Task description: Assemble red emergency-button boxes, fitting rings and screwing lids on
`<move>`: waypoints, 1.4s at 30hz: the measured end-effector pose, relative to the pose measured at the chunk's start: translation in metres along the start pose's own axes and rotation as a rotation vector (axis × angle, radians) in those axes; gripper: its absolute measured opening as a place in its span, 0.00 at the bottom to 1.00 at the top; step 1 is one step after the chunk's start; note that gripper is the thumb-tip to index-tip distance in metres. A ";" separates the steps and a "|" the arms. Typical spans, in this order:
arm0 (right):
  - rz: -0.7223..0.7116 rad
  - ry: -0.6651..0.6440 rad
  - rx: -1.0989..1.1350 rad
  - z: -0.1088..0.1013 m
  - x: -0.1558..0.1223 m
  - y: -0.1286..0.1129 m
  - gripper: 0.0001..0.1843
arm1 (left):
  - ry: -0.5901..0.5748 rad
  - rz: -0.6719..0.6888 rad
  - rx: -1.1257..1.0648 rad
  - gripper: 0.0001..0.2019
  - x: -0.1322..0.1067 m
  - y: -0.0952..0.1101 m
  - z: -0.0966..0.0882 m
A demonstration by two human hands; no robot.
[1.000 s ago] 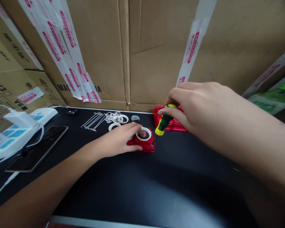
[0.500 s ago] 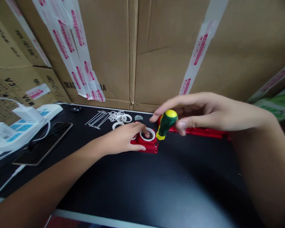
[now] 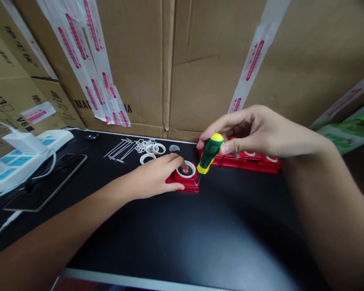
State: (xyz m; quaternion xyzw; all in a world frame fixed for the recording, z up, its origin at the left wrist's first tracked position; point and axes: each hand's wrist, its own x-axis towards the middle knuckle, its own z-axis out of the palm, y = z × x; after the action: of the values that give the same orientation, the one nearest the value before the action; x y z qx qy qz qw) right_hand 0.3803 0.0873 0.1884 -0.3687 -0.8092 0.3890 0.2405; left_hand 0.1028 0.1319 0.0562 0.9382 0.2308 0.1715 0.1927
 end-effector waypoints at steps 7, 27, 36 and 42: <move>0.096 0.142 -0.128 0.005 -0.002 -0.008 0.18 | 0.021 -0.054 0.066 0.19 -0.001 0.010 0.000; 0.024 -0.102 -0.050 -0.009 -0.005 0.006 0.17 | 0.032 0.077 -0.003 0.18 0.003 -0.001 0.006; 0.101 -0.037 -0.007 -0.004 -0.006 0.005 0.19 | 0.066 0.020 0.000 0.20 0.001 0.004 0.010; 0.055 0.097 -0.118 0.000 0.000 0.002 0.22 | 0.098 -0.066 0.007 0.19 0.001 0.011 0.013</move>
State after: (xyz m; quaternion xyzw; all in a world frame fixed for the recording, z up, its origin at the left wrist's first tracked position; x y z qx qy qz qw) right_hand 0.3812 0.0883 0.1873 -0.4226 -0.8079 0.3287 0.2463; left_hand 0.1129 0.1200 0.0501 0.9212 0.2713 0.2101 0.1833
